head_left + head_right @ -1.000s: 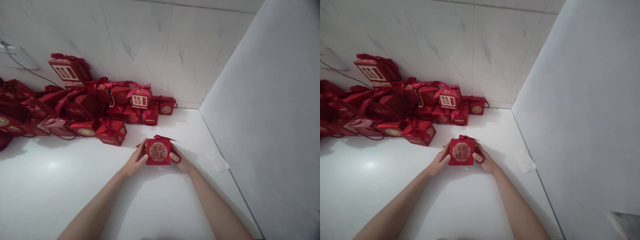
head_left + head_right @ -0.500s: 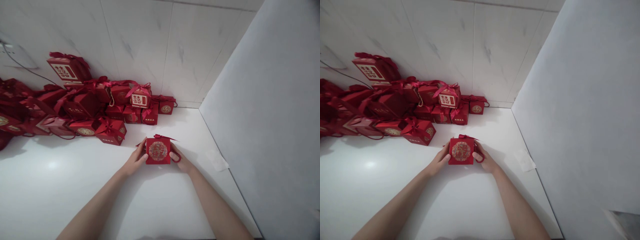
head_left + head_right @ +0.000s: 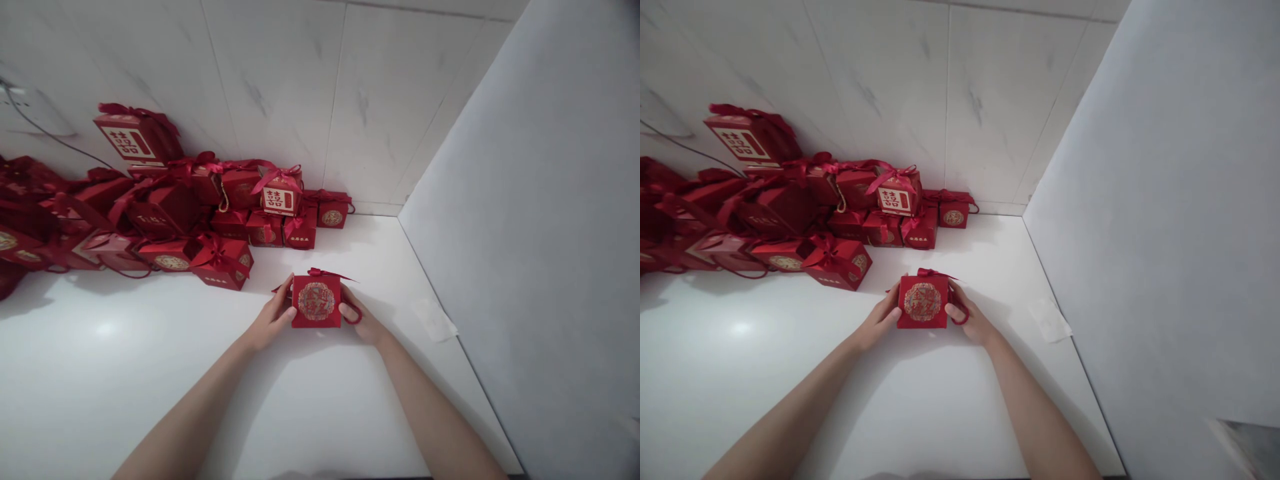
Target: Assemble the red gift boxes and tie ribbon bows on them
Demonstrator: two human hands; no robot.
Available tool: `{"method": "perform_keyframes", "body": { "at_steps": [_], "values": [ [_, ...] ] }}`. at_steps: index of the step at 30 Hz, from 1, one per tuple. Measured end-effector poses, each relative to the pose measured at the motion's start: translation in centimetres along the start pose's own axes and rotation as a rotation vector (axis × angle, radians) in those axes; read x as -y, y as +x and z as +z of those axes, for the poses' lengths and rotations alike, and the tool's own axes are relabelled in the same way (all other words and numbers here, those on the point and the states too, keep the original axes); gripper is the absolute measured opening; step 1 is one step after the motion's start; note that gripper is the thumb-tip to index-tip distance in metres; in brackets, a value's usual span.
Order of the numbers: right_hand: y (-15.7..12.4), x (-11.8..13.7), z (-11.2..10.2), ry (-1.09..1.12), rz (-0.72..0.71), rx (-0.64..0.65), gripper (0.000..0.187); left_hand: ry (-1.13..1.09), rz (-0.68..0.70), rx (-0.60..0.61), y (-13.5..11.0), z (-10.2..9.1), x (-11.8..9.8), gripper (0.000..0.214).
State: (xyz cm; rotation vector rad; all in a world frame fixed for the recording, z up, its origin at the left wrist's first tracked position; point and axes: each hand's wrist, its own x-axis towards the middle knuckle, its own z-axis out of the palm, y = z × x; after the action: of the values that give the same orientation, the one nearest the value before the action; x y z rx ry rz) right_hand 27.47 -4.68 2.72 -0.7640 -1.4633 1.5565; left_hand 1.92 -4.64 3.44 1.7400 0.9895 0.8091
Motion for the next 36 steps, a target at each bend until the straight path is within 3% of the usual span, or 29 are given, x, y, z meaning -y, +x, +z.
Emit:
{"method": "perform_keyframes", "body": {
  "at_steps": [36],
  "values": [
    [-0.06,0.01,-0.06,-0.023,-0.011,-0.01,0.061,0.015,-0.001,0.002,0.04,-0.02,0.0,0.079]
  ]
}}
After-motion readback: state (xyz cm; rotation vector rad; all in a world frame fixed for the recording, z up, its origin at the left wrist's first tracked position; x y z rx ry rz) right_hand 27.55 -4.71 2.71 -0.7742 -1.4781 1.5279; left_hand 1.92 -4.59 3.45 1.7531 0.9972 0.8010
